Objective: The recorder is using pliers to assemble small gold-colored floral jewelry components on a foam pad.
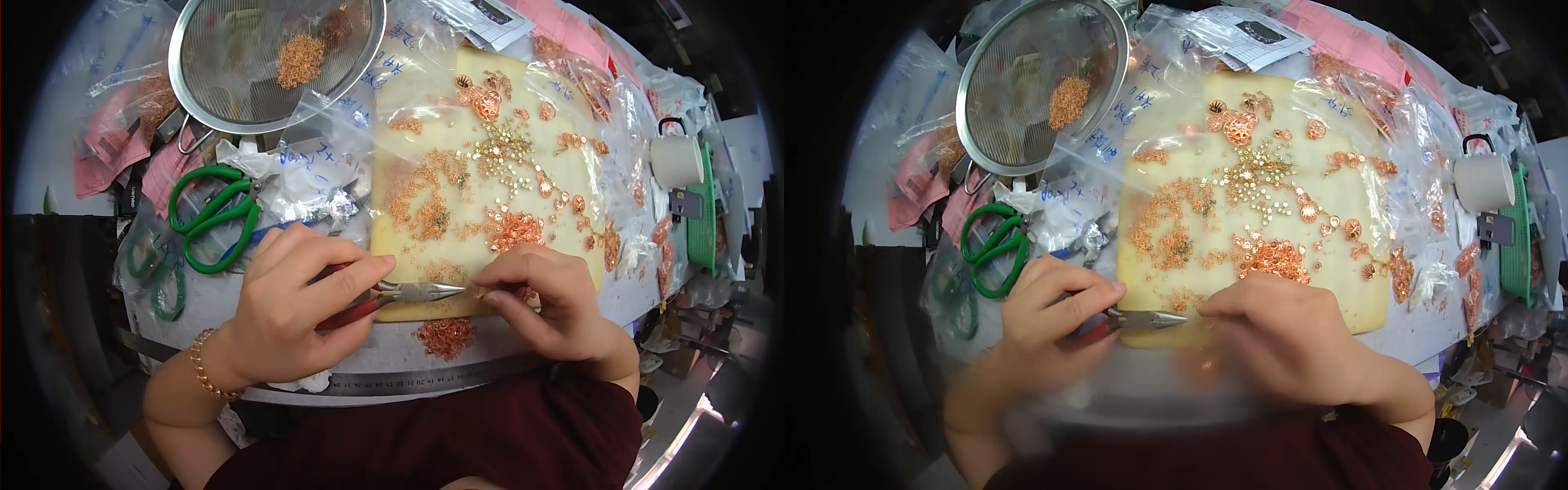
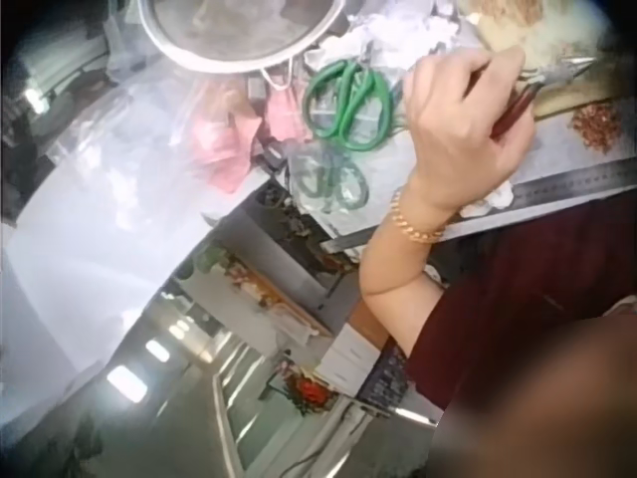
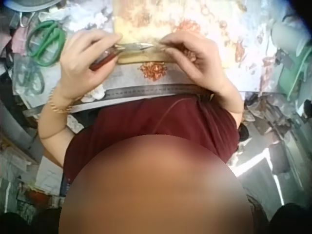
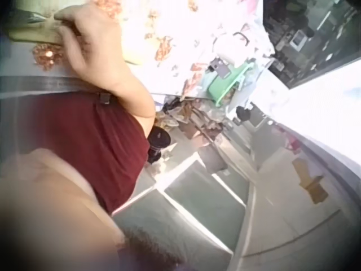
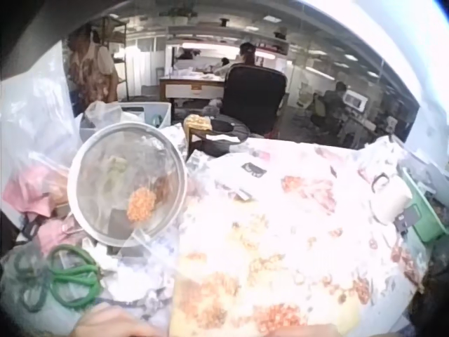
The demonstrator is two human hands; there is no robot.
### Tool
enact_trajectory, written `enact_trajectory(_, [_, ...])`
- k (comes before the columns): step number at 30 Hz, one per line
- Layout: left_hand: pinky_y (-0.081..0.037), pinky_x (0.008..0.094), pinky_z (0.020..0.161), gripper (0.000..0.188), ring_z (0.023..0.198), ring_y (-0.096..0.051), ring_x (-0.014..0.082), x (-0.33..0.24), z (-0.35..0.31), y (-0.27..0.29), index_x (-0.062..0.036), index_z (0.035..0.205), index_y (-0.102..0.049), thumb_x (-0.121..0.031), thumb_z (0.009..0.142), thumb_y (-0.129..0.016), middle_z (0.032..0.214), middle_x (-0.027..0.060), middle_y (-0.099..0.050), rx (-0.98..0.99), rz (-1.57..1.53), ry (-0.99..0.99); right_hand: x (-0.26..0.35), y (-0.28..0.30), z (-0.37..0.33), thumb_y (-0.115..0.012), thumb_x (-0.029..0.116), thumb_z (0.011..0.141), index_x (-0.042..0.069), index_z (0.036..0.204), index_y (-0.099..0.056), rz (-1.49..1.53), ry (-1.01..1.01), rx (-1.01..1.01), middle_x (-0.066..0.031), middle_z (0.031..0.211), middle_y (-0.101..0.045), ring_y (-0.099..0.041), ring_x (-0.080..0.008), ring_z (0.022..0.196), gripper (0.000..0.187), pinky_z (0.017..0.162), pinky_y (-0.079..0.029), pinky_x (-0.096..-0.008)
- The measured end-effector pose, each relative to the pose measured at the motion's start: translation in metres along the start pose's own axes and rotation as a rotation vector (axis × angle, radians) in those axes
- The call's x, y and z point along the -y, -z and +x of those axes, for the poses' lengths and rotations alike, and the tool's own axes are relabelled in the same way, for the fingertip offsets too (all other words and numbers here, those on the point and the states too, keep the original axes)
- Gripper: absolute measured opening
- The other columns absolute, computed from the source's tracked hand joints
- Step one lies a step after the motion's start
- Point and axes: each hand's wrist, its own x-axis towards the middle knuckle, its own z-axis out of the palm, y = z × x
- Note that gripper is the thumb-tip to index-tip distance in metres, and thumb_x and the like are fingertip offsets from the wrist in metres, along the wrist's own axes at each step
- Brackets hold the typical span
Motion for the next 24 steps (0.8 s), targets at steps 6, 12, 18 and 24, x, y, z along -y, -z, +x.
enact_trajectory(6, [-0.045,0.0355,0.072,0.051,0.081,-0.06,0.0231,-0.003,-0.001,-0.004,-0.0083,0.112,-0.073,-0.006,0.061,-0.078,0.098,0.004,-0.066,-0.023,-0.047,-0.066,0.0,-0.003,-0.003,-0.063,-0.006,0.093,-0.006,0.103,-0.068,0.8,-0.226,0.024,-0.0109,0.091,-0.069,-0.068,-0.0156,0.081,0.011,0.072,-0.055,-0.0282])
enact_trajectory(12, [-0.046,0.0359,0.073,0.053,0.082,-0.06,0.0239,-0.005,-0.001,-0.006,-0.0081,0.113,-0.073,-0.006,0.06,-0.078,0.1,0.0048,-0.067,-0.055,-0.056,-0.073,-0.003,-0.004,-0.003,-0.064,-0.004,0.094,-0.007,0.102,-0.068,0.987,-0.317,0.081,-0.0124,0.093,-0.069,-0.068,-0.0164,0.081,0.01,0.075,-0.056,-0.0289])
enact_trajectory(18, [-0.044,0.0365,0.077,0.056,0.085,-0.059,0.025,-0.005,-0.003,-0.008,-0.0079,0.116,-0.072,-0.007,0.06,-0.079,0.104,0.0061,-0.067,-0.053,-0.052,-0.066,-0.005,-0.01,-0.005,-0.065,-0.007,0.092,-0.007,0.101,-0.068,1.118,-0.353,0.053,-0.0159,0.098,-0.067,-0.069,-0.0197,0.083,0.01,0.076,-0.057,-0.0307])
enact_trajectory(24, [-0.044,0.0379,0.08,0.06,0.088,-0.058,0.0261,-0.004,-0.003,-0.008,-0.0075,0.119,-0.07,-0.008,0.06,-0.08,0.108,0.0065,-0.066,-0.062,0.006,-0.087,-0.01,-0.015,-0.006,-0.063,-0.009,0.092,-0.007,0.103,-0.066,1.196,-0.341,0.044,-0.0176,0.098,-0.066,-0.07,-0.0206,0.083,0.011,0.076,-0.058,-0.0311])
